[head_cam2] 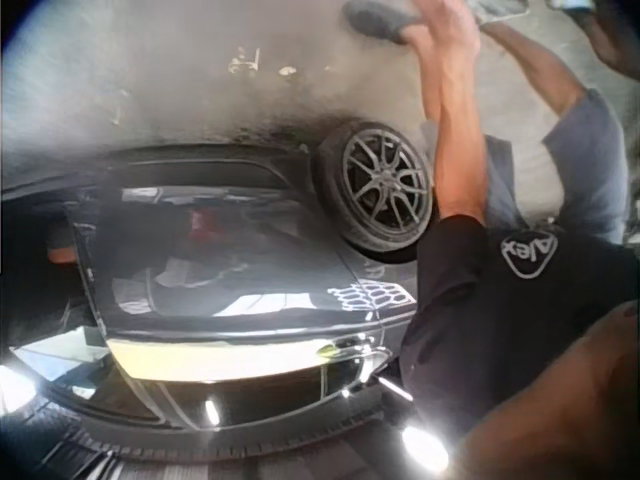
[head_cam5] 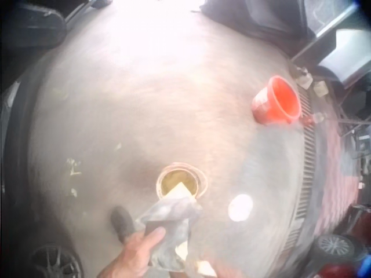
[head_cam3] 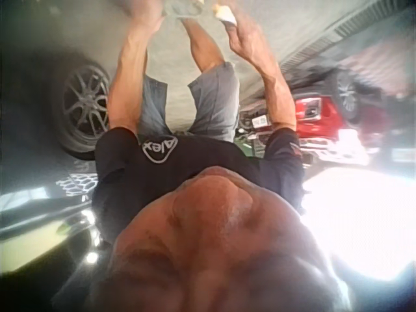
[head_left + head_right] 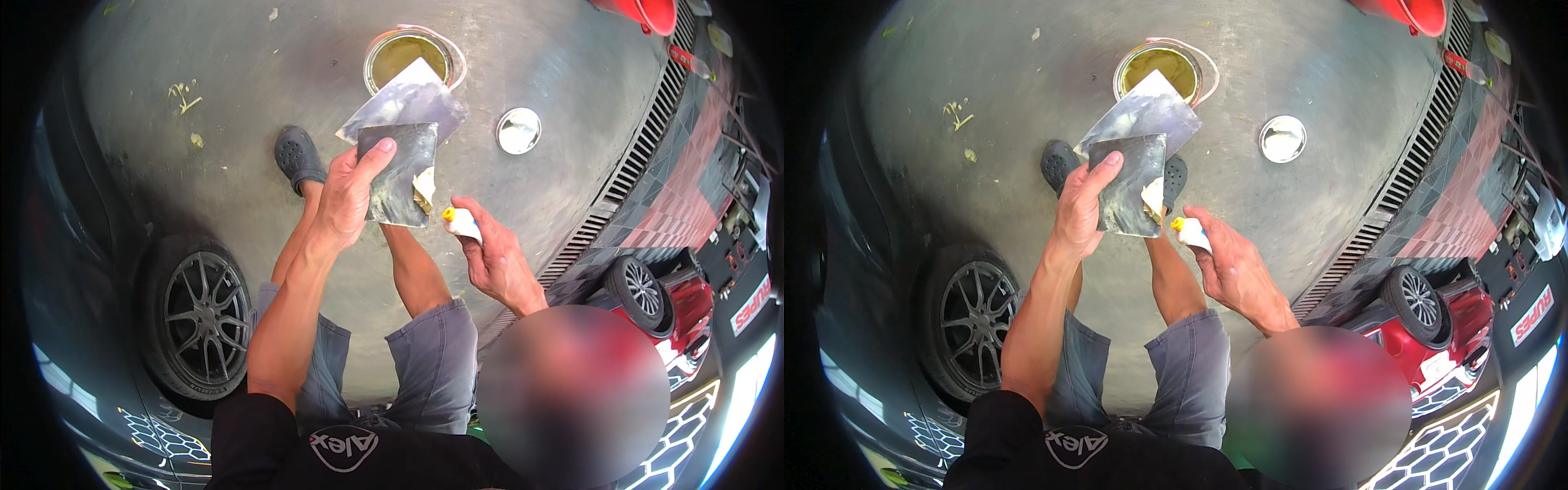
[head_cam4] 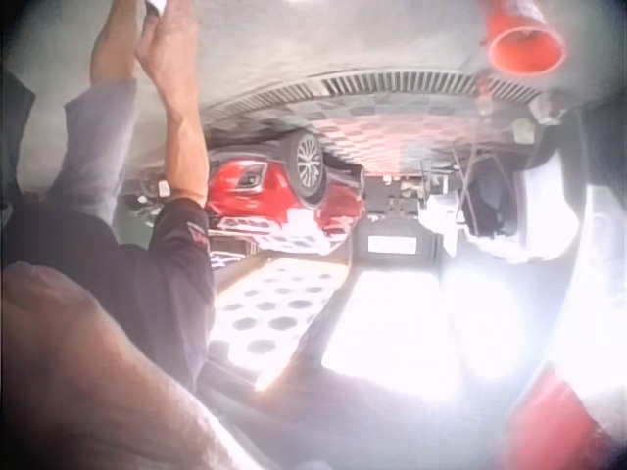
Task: The person mixes yellow body filler with a hardener on a metal spreader. They then apply the filler to a taped-off section on the side of a black car, smoothing it over the surface with the spreader.
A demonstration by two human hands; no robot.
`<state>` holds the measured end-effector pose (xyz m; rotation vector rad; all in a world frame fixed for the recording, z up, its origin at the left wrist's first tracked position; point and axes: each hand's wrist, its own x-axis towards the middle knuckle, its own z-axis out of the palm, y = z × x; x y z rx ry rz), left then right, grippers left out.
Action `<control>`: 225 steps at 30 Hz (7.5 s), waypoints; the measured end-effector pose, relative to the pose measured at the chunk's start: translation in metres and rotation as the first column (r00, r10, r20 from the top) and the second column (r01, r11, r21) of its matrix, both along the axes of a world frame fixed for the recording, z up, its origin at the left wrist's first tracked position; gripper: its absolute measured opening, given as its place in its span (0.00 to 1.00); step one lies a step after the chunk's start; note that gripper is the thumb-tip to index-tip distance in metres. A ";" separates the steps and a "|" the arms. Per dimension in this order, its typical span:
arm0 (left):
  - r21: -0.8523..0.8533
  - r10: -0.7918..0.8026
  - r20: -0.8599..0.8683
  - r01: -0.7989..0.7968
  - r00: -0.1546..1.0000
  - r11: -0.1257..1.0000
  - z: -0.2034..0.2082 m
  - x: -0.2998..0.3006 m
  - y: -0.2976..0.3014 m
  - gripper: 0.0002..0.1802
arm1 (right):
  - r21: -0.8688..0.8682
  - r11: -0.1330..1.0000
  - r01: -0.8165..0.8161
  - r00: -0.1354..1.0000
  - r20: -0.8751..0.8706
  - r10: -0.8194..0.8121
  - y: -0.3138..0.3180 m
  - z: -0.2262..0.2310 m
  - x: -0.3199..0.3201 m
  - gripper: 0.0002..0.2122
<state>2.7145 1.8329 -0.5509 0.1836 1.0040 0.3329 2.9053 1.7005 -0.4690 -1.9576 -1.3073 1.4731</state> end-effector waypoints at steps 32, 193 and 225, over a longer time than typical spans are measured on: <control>0.159 -0.084 0.118 0.065 0.989 0.985 0.024 -0.023 0.018 0.19 | 0.107 0.958 -0.266 0.964 0.046 0.263 0.014 0.009 -0.020 0.24; 0.603 0.650 0.215 -0.622 0.729 0.499 0.667 -0.317 -0.279 0.15 | 0.633 -0.066 -0.771 0.542 0.707 0.455 -0.102 0.584 -0.237 0.32; 0.648 0.334 0.282 -0.435 0.899 0.625 0.658 -0.295 -0.442 0.13 | 0.627 0.155 -0.763 0.644 0.757 0.106 -0.379 0.613 -0.244 0.33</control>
